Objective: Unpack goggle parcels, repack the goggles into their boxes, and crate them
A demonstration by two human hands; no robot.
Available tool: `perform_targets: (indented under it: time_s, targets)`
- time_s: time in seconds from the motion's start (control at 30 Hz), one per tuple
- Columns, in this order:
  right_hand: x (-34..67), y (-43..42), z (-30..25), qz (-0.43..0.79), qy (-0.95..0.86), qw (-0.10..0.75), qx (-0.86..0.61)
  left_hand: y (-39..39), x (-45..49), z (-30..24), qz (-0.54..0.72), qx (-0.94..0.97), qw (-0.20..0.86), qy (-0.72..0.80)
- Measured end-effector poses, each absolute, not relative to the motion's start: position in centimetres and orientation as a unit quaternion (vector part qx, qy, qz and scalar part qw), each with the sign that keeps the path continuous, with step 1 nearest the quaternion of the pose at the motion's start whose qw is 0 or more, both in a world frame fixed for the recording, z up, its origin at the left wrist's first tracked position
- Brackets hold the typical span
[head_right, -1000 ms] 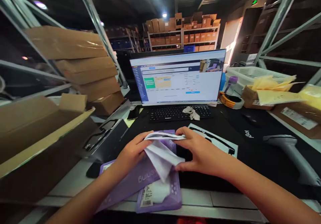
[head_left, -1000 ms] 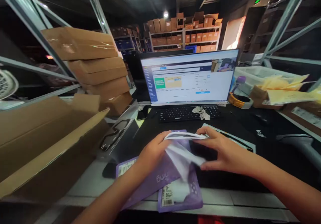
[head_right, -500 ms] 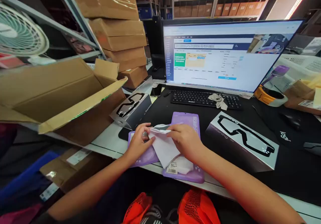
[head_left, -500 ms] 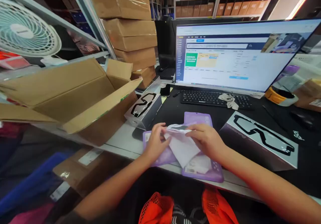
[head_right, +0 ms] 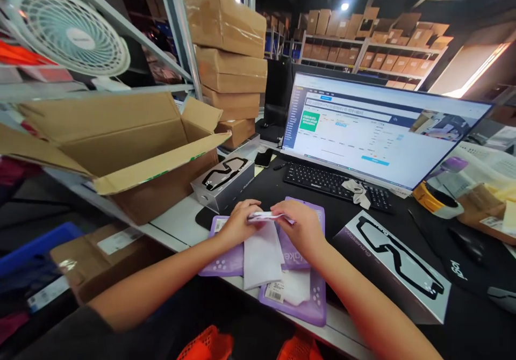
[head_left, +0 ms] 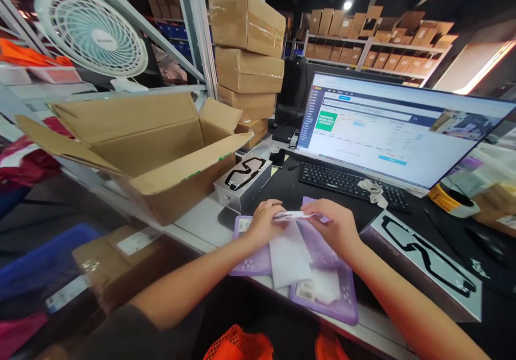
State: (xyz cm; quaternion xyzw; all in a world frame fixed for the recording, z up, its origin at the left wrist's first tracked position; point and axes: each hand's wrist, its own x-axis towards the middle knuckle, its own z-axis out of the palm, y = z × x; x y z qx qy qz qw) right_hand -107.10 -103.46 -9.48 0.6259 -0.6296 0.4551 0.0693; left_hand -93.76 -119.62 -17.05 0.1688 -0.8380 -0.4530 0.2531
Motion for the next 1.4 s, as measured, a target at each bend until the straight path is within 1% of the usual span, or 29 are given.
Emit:
perform_targets:
  time_s: [0.2, 0.37, 0.5, 0.73, 0.9, 1.0, 1.13, 1.2, 1.3, 1.4]
  targets:
    - [-108.2, -104.3, -9.4, 0.476, -0.629, 0.077, 0.61, -119.3, -93.5, -15.0, -0.556, 0.059, 0.218, -0.8]
    - [-108.8, -104.9, -8.8, 0.509, -0.619, 0.078, 0.593, -118.6, -93.7, -14.3, -0.613, 0.075, 0.242, -0.748]
    - [-108.7, -104.8, -7.1, 0.536, -0.601, 0.072, 0.588, -117.4, -93.7, -12.9, -0.652, 0.087, 0.277, -0.701]
    - [-108.1, -104.7, -2.0, 0.507, -0.609, 0.032, 0.609, -117.5, -93.7, -9.4, -0.661, 0.053, 0.296, -0.688]
    - [-107.1, -104.5, 0.4, 0.504, -0.645, 0.02, 0.574, -117.8, -93.3, -6.7, -0.647, 0.025, 0.3, -0.701]
    - [-106.4, -104.4, 1.2, 0.525, -0.654, 0.037, 0.543, -117.1, -93.4, -5.6, -0.641, 0.026, 0.329, -0.693]
    - [-106.1, -104.8, 2.5, 0.521, -0.661, 0.09, 0.532, -116.5, -94.1, -5.1, -0.63, 0.027, 0.388, -0.672]
    - [-106.2, -104.9, 3.4, 0.514, -0.662, 0.117, 0.534, -116.8, -94.6, -5.5, -0.627, 0.001, 0.402, -0.667]
    - [-106.7, -104.8, 4.7, 0.511, -0.656, 0.135, 0.539, -117.7, -95.3, -6.8, -0.649, -0.046, 0.403, -0.644]
    - [-107.4, -104.2, 5.8, 0.525, -0.648, 0.146, 0.532, -118.6, -95.8, -8.3, -0.624, -0.072, 0.451, -0.634]
